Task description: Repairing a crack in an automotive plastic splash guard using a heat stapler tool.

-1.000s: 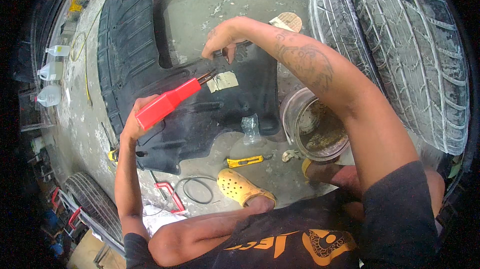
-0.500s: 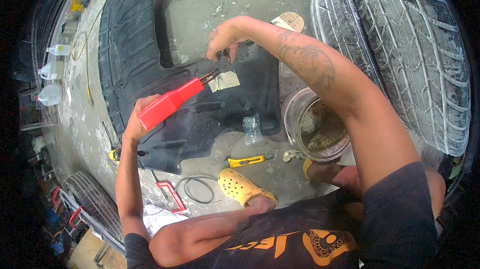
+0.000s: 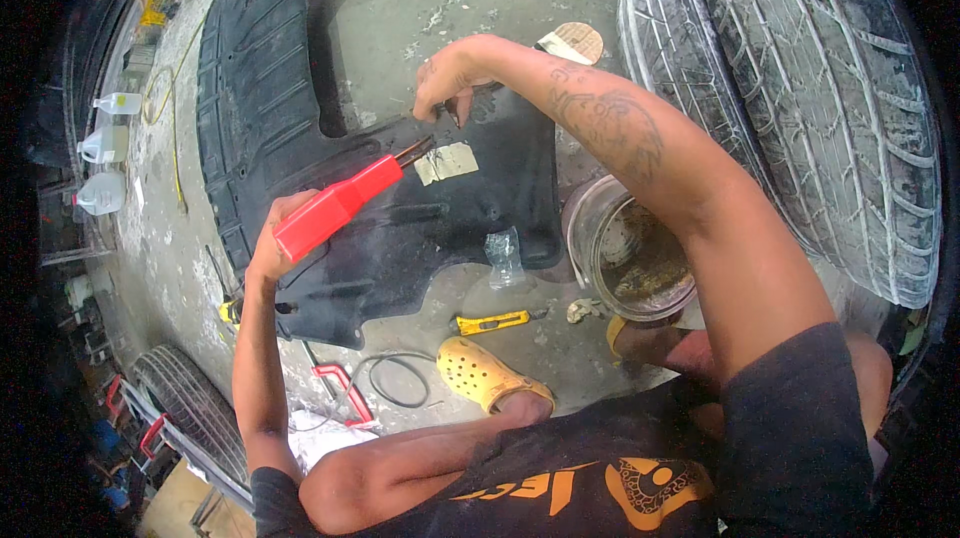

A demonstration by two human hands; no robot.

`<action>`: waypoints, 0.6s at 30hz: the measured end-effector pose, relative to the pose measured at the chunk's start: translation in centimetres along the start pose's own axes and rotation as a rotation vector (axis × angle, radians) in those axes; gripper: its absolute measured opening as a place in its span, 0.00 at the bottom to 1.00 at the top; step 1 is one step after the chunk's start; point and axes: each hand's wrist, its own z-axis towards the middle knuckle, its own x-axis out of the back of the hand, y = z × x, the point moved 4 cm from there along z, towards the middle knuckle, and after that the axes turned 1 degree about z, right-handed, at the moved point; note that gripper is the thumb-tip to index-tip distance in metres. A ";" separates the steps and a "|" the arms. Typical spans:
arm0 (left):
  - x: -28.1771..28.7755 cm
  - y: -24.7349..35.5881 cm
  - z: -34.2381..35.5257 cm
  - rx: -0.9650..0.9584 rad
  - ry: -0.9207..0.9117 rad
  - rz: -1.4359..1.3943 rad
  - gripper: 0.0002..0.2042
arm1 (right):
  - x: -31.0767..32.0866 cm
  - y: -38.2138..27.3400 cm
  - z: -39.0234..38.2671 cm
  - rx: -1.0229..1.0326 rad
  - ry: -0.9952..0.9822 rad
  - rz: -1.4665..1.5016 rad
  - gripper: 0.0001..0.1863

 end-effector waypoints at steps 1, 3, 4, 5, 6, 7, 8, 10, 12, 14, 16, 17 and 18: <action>0.0 -0.2 -0.2 -0.001 0.014 0.009 0.16 | -0.1 -0.1 -0.2 0.002 0.021 0.032 0.18; 0.0 0.3 0.2 0.001 0.010 -0.007 0.16 | 0.3 0.0 -0.5 0.000 0.049 0.064 0.18; -0.1 0.4 0.3 0.007 0.006 -0.022 0.16 | 0.4 0.2 -0.3 -0.011 0.005 0.033 0.17; -0.1 0.4 0.3 0.008 0.006 -0.021 0.16 | 0.4 0.4 0.1 -0.019 -0.041 0.003 0.16; -0.1 0.3 0.2 -0.003 0.009 -0.016 0.16 | 0.6 0.7 0.5 -0.018 -0.040 0.003 0.16; 0.0 0.2 0.2 -0.015 0.011 -0.011 0.16 | 0.5 0.9 0.7 0.014 -0.110 0.034 0.15; 0.0 0.3 0.1 -0.014 0.011 -0.011 0.16 | 0.2 0.7 0.6 0.046 -0.182 0.065 0.14; 0.1 0.4 0.1 -0.012 -0.006 -0.001 0.15 | 0.3 0.7 0.4 0.044 -0.210 -0.017 0.13; 0.0 0.3 0.1 0.010 -0.012 -0.002 0.15 | 0.2 0.7 -0.2 0.042 -0.236 -0.100 0.12; 0.0 0.4 0.0 0.034 -0.015 -0.002 0.15 | -0.1 0.6 -0.7 0.017 -0.267 -0.062 0.15; 0.0 0.9 -0.1 -0.006 -0.006 0.001 0.15 | -0.2 0.2 -0.9 0.010 -0.259 -0.097 0.16; 0.0 1.3 0.0 -0.008 -0.005 -0.001 0.15 | -0.1 0.4 -0.9 -0.005 -0.247 -0.127 0.18; 0.2 2.1 -0.1 -0.003 0.009 0.012 0.16 | -0.1 0.6 -0.8 -0.008 -0.247 -0.128 0.18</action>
